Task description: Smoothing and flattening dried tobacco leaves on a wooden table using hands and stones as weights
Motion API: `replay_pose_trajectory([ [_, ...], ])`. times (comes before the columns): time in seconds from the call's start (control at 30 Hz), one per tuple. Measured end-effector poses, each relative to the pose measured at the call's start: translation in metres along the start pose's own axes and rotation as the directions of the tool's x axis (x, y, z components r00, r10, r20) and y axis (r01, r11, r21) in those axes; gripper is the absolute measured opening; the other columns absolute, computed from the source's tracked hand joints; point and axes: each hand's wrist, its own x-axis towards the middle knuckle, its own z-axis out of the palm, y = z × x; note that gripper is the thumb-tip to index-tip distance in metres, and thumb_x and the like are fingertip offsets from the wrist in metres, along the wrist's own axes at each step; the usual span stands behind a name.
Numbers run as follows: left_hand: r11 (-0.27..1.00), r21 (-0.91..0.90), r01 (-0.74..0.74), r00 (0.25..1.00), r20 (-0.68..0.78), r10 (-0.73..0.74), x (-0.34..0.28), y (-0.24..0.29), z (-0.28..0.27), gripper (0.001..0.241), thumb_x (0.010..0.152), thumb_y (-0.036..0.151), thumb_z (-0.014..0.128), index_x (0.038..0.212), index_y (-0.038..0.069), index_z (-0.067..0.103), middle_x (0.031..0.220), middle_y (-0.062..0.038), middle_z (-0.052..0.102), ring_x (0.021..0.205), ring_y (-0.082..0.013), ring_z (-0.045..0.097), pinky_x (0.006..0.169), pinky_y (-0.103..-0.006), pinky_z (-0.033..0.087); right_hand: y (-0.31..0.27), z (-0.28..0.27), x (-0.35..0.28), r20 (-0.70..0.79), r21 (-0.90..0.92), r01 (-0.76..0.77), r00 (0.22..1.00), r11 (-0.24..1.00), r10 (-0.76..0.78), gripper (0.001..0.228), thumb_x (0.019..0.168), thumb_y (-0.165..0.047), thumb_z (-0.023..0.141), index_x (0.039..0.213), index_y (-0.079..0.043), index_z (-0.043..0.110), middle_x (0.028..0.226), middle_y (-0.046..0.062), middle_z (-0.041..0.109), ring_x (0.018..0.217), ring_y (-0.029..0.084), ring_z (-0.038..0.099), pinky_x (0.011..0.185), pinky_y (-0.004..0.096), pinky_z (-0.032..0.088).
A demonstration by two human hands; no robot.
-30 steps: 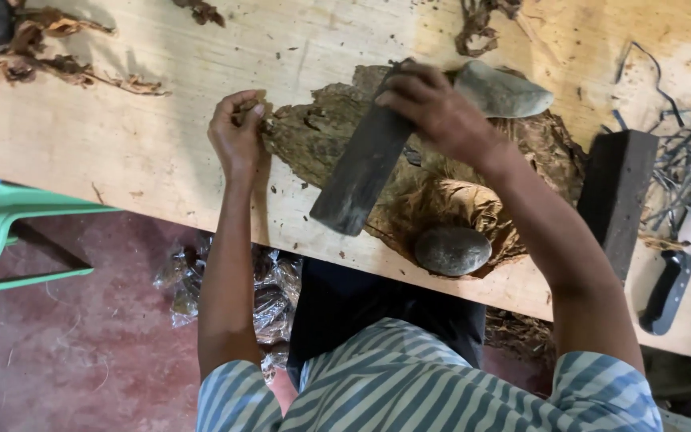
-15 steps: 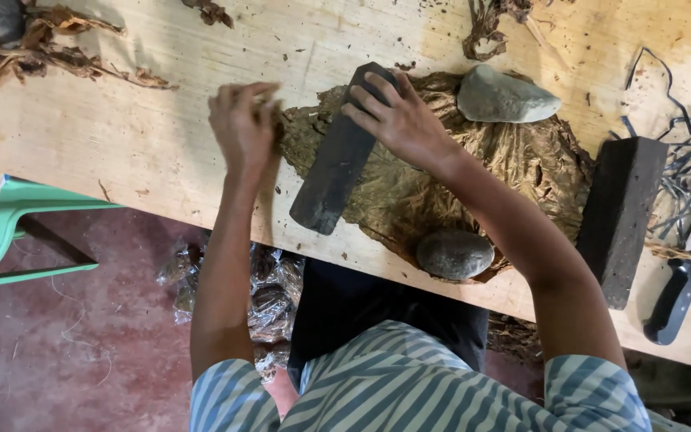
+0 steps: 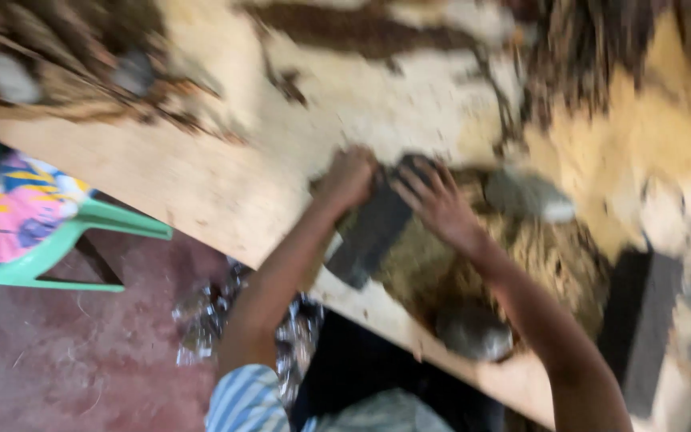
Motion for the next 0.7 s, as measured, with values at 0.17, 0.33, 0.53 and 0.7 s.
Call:
replay_pose_trajectory([
  [0.17, 0.974, -0.198, 0.113, 0.993, 0.003, -0.115, 0.017, -0.011, 0.031, 0.035, 0.099, 0.027, 0.06, 0.132, 0.017, 0.067, 0.116, -0.012, 0.072, 0.118, -0.0348, 0.067, 0.104, -0.0597, 0.047, 0.013, -0.008, 0.013, -0.182, 0.185, 0.153, 0.976, 0.971, -0.119, 0.063, 0.081, -0.01, 0.074, 0.143, -0.016, 0.063, 0.152, 0.011, 0.053, 0.145, 0.038, 0.047, 0.125, 0.063, 0.035],
  [0.33, 0.951, -0.293, 0.101, 0.992, 0.097, -0.076, 0.013, -0.007, 0.026, 0.035, 0.101, 0.022, 0.057, 0.133, 0.013, 0.067, 0.118, -0.015, 0.073, 0.119, -0.0379, 0.066, 0.109, -0.0597, 0.041, 0.011, -0.007, 0.011, -0.173, 0.199, 0.146, 0.978, 0.969, -0.112, 0.075, 0.074, -0.012, 0.082, 0.145, -0.015, 0.057, 0.149, 0.012, 0.048, 0.142, 0.039, 0.047, 0.119, 0.062, 0.041],
  [0.53, 0.964, -0.233, 0.131, 0.979, 0.18, -0.09, 0.009, -0.006, 0.008, 0.022, 0.098, 0.014, 0.063, 0.114, 0.014, 0.079, 0.112, -0.01, 0.079, 0.111, -0.0347, 0.069, 0.109, -0.0581, 0.037, 0.011, -0.014, 0.016, -0.176, 0.234, 0.145, 0.979, 0.961, -0.104, 0.065, 0.082, -0.013, 0.075, 0.145, -0.017, 0.058, 0.149, 0.011, 0.051, 0.141, 0.038, 0.05, 0.12, 0.062, 0.039],
  [0.7, 0.916, -0.388, 0.105, 0.994, 0.054, -0.091, 0.009, -0.008, 0.007, 0.028, 0.106, 0.022, 0.057, 0.126, 0.011, 0.073, 0.114, -0.014, 0.078, 0.108, -0.038, 0.073, 0.109, -0.0627, 0.041, 0.01, -0.016, 0.017, -0.153, 0.23, 0.111, 0.985, 0.967, -0.077, 0.068, 0.079, -0.01, 0.079, 0.143, -0.019, 0.061, 0.147, 0.008, 0.054, 0.142, 0.037, 0.051, 0.122, 0.058, 0.038],
])
